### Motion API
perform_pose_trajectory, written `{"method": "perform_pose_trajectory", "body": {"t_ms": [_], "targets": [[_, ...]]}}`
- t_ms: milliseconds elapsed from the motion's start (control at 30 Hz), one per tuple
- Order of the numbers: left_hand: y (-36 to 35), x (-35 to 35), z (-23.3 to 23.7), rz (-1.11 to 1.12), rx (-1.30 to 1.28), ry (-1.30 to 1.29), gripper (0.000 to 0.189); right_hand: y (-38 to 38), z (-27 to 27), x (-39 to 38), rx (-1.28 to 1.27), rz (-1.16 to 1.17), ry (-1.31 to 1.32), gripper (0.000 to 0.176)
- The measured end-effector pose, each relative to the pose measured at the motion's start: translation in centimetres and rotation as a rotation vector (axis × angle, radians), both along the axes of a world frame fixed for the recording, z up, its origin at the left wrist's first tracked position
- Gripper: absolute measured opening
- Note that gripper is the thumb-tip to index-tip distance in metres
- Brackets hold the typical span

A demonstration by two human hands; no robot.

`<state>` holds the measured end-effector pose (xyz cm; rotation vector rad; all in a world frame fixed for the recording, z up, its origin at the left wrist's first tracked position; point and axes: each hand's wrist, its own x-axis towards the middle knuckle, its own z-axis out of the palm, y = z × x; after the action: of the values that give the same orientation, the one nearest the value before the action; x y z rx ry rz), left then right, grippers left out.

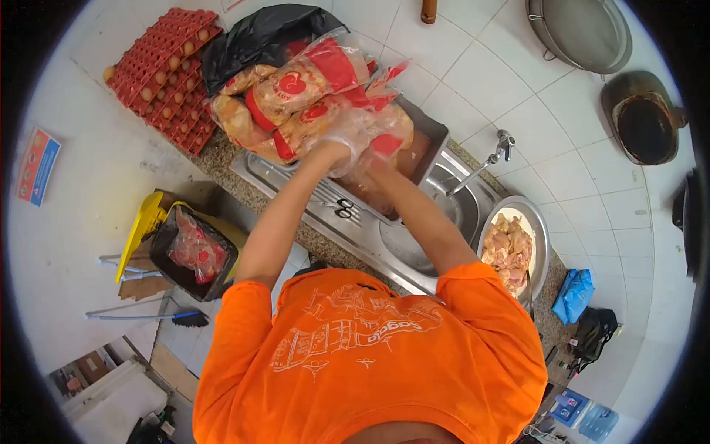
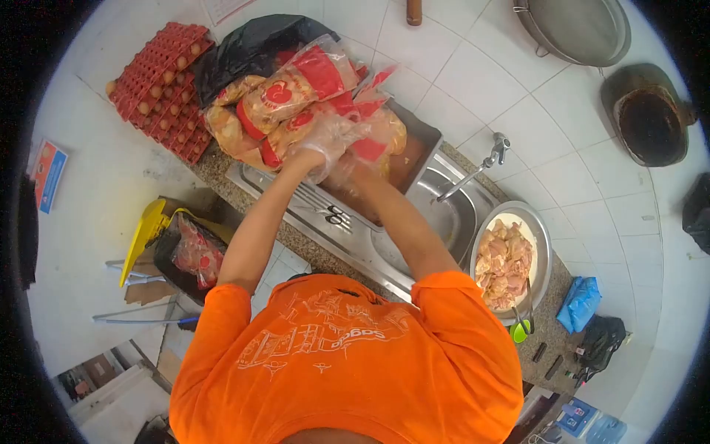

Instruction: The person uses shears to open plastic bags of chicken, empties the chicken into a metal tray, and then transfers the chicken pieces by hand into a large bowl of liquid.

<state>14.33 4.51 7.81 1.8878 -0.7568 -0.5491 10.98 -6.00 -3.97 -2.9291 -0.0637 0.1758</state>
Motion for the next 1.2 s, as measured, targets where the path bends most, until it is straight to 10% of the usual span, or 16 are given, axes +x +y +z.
{"method": "perform_pose_trajectory", "body": {"t_ms": [233,533,733,900,967,1100,1167,1200], "targets": [[1.4,0.8,0.2,0.029,0.134,-0.292,0.056,2.6,-6.8,1.0,0.196,0.060,-0.033,0.040],[-0.2,2.5,-1.9,0.204,0.194,-0.420,0.063,-5.1,10.4,-5.2,-0.144,0.271,0.506,0.047],[-3.1,0.4,-2.2,0.276,-0.043,-0.470,0.066,-8.0,17.5,-10.3,0.585,0.435,0.136,0.033],[-1.8,0.6,-0.3,0.355,-0.068,-0.203,0.061,-8.0,17.4,-12.5,0.755,-0.196,-0.216,0.015],[-0.4,0.0,0.3,0.419,-0.526,0.063,0.056,-7.0,17.1,-12.5,0.903,-0.240,-0.291,0.020],[6.6,-1.7,7.9,0.561,-0.303,0.025,0.046,-3.0,19.5,-11.4,1.488,-0.395,-0.435,0.028],[9.5,-2.4,10.1,0.596,-0.784,-0.206,0.046,-3.8,17.3,-10.8,1.596,-0.338,-0.475,0.027],[13.4,0.8,7.1,0.680,-0.435,-0.341,0.050,-4.2,16.4,-9.9,1.708,-0.293,-0.531,0.028]]}}
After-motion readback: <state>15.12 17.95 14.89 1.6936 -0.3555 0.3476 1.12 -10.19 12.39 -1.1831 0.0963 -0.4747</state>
